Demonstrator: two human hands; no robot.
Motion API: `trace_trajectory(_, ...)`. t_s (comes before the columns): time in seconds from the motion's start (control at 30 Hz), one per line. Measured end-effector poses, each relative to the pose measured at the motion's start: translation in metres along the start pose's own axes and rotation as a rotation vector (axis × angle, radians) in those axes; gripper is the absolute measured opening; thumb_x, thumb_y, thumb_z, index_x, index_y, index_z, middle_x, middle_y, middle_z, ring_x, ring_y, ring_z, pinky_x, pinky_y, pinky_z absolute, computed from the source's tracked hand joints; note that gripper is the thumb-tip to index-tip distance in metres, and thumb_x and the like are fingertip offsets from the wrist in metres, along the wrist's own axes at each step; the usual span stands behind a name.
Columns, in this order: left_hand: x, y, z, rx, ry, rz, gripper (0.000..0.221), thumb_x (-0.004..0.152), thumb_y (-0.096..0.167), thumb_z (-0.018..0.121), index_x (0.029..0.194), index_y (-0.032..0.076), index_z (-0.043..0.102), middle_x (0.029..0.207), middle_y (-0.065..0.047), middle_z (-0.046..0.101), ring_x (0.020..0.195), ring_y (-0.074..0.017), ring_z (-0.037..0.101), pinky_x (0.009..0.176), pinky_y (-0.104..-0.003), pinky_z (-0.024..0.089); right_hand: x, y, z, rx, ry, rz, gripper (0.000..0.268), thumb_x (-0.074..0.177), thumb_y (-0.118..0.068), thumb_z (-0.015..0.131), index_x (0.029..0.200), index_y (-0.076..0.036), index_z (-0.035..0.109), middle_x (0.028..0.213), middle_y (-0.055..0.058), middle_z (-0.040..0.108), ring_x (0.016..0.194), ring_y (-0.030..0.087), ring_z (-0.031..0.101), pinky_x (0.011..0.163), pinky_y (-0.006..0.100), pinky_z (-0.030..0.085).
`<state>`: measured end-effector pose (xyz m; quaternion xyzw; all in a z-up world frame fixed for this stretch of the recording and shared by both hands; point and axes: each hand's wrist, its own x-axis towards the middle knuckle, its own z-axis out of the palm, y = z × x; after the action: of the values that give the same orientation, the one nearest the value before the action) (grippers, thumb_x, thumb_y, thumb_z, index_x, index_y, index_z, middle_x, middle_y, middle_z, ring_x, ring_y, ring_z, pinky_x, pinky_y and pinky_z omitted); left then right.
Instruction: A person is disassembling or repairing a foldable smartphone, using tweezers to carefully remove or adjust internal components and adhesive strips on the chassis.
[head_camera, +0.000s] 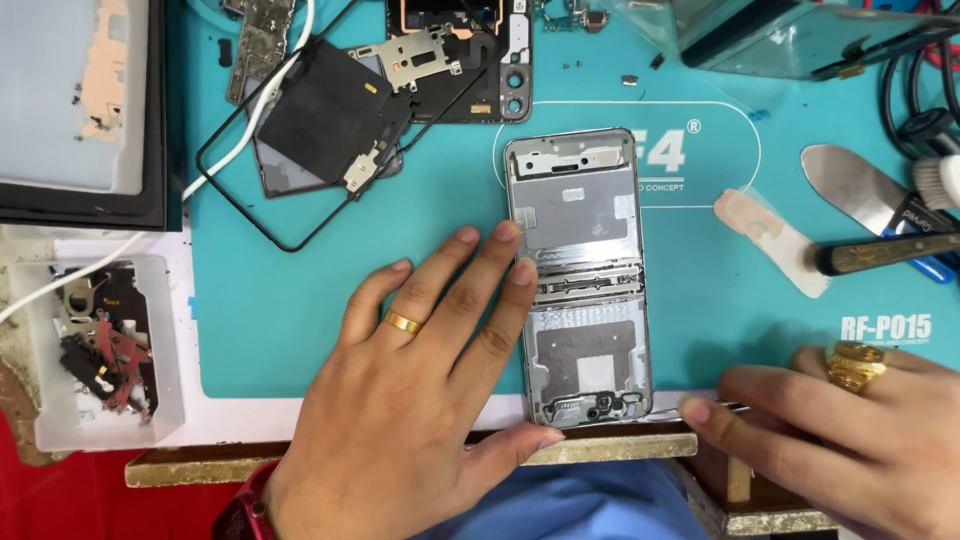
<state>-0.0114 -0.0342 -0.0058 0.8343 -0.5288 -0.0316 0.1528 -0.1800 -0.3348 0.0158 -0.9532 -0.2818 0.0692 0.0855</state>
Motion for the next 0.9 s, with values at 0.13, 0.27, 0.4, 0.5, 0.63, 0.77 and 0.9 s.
trace_trajectory(0.13,-0.003,0.000,-0.001,-0.003,-0.016,-0.012,0.086,0.096,0.072,0.047,0.152,0.006,0.047,0.163,-0.013,0.040,0.147,-0.0298,0.042,0.112,-0.049,0.036,0.030,0.012,-0.014,-0.029,0.064,-0.114,0.039,0.104,-0.023,0.035,0.127,-0.018,0.065,0.109,-0.004,0.067,0.067,0.018,0.059,0.063,0.038,0.041)
trace_trajectory(0.27,-0.003,-0.001,0.000,0.019,-0.008,-0.007,0.089,0.092,0.073,0.054,0.151,0.007,0.047,0.162,-0.013,0.041,0.146,-0.0298,0.043,0.112,-0.048,0.037,0.038,0.023,-0.020,-0.084,0.062,-0.121,0.028,0.100,-0.016,0.048,0.121,-0.023,0.064,0.105,-0.008,0.067,0.073,0.018,0.061,0.071,0.043,0.040)
trace_trajectory(0.4,-0.003,-0.001,0.000,0.019,-0.017,-0.004,0.091,0.093,0.075,0.052,0.154,0.006,0.044,0.164,-0.013,0.039,0.148,-0.0296,0.041,0.112,-0.049,0.037,0.044,0.033,-0.026,-0.217,-0.025,-0.258,0.037,0.093,-0.014,0.055,0.129,-0.021,0.061,0.111,0.000,0.066,0.077,0.025,0.065,0.066,0.048,0.048)
trace_trajectory(0.5,-0.003,-0.001,0.000,0.032,-0.020,-0.002,0.092,0.093,0.076,0.053,0.154,0.007,0.044,0.164,-0.012,0.039,0.148,-0.0293,0.042,0.112,-0.048,0.038,0.049,0.035,-0.029,-0.253,-0.059,-0.298,0.041,0.088,-0.010,0.059,0.127,-0.020,0.061,0.111,0.001,0.065,0.074,0.027,0.066,0.063,0.050,0.049)
trace_trajectory(0.63,-0.003,-0.001,0.000,0.029,-0.015,-0.002,0.091,0.094,0.075,0.051,0.155,0.007,0.044,0.164,-0.012,0.039,0.147,-0.0294,0.043,0.113,-0.048,0.037,0.060,0.034,-0.023,-0.081,0.059,-0.187,0.023,0.099,-0.018,0.050,0.115,-0.029,0.063,0.107,-0.009,0.065,0.075,0.020,0.061,0.075,0.047,0.037)
trace_trajectory(0.77,-0.003,-0.002,0.000,0.041,-0.015,-0.011,0.097,0.090,0.078,0.056,0.156,0.008,0.041,0.164,-0.011,0.039,0.147,-0.0286,0.043,0.113,-0.047,0.037,0.066,0.035,-0.019,0.072,0.037,-0.118,0.026,0.102,-0.023,0.043,0.106,-0.029,0.068,0.099,-0.011,0.066,0.068,0.019,0.057,0.071,0.041,0.035)
trace_trajectory(0.9,-0.004,-0.003,-0.001,0.011,0.007,-0.003,0.092,0.092,0.074,0.057,0.153,0.006,0.045,0.161,-0.013,0.044,0.146,-0.0299,0.045,0.112,-0.048,0.038,0.064,0.035,-0.016,0.046,0.059,-0.183,0.026,0.102,-0.025,0.043,0.110,-0.028,0.068,0.104,-0.009,0.066,0.070,0.019,0.057,0.073,0.042,0.034)
